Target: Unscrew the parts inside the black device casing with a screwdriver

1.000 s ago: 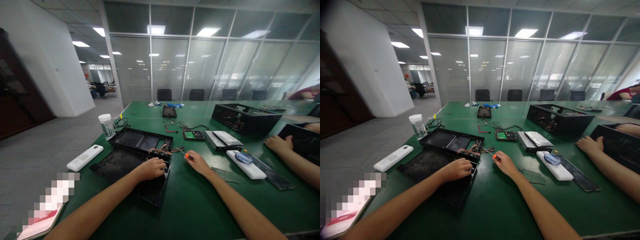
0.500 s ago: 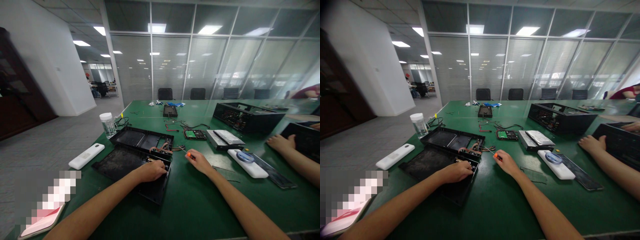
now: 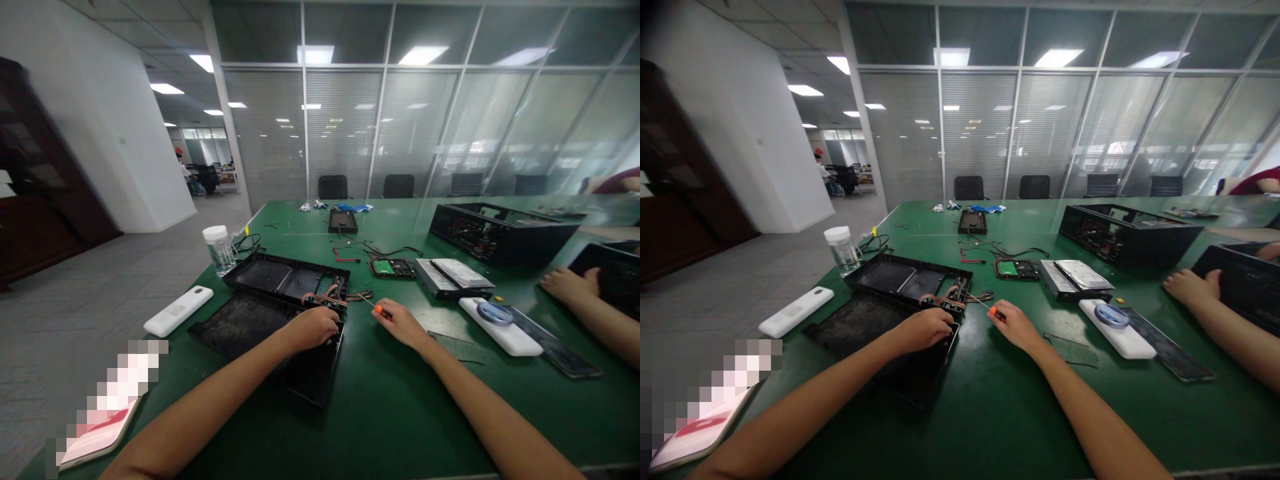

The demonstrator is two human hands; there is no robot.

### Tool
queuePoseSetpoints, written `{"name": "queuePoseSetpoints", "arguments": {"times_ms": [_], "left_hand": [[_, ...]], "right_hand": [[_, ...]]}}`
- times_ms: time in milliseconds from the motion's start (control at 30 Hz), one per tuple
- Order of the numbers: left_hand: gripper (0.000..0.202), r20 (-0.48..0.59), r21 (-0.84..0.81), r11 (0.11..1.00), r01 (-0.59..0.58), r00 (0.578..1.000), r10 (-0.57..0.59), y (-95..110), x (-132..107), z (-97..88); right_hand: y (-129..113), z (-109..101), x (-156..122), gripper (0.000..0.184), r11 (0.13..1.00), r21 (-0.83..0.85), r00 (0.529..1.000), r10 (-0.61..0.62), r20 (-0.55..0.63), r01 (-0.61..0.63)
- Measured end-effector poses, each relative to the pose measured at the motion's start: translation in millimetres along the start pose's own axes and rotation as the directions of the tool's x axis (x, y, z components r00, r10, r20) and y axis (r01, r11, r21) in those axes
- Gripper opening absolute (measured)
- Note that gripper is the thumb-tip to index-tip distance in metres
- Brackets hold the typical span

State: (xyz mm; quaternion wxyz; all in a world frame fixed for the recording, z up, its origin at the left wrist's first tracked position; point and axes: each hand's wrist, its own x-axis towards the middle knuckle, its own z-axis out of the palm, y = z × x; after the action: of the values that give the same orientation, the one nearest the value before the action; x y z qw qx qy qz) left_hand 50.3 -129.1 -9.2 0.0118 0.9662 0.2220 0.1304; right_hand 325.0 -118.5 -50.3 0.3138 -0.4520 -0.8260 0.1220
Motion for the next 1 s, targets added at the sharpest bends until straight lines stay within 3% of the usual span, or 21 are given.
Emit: {"name": "queuePoseSetpoints", "arguments": {"times_ms": [267, 467, 800, 900, 1000], "left_hand": [[0.018, -0.112, 0.058, 0.998, 0.009, 0.994, -0.003, 3.5, -6.0, 13.2], [0.015, -0.06, 0.116, 0.99, -0.085, 0.994, 0.092, 7.1, -7.3, 11.6], [0.018, -0.076, 0.077, 0.997, -0.008, 0.997, 0.014, 1.9, -7.6, 18.7], [0.017, -0.083, 0.041, 0.998, -0.037, 0.996, 0.04, 1.7, -7.4, 16.4], [0.017, -0.076, 0.042, 0.995, -0.094, 0.992, 0.097, 1.1, -7.5, 13.9]], "right_hand": [[5.8, 1.9, -0.7, 0.024, 0.999, -0.035, 0.999, 0.033, -0.009, -0.033], [8.1, 0.6, -0.6, 0.025, 0.995, -0.066, 0.997, 0.067, -0.032, -0.069], [3.7, -5.0, 0.6, 0.025, 0.991, -0.067, 0.993, 0.117, -0.028, -0.118], [4.6, -4.0, 0.1, 0.018, 0.978, 0.01, 0.976, 0.207, -0.064, -0.207], [5.7, -5.5, -2.0, 0.019, 0.878, 0.217, 0.901, 0.435, 0.012, -0.426]]}}
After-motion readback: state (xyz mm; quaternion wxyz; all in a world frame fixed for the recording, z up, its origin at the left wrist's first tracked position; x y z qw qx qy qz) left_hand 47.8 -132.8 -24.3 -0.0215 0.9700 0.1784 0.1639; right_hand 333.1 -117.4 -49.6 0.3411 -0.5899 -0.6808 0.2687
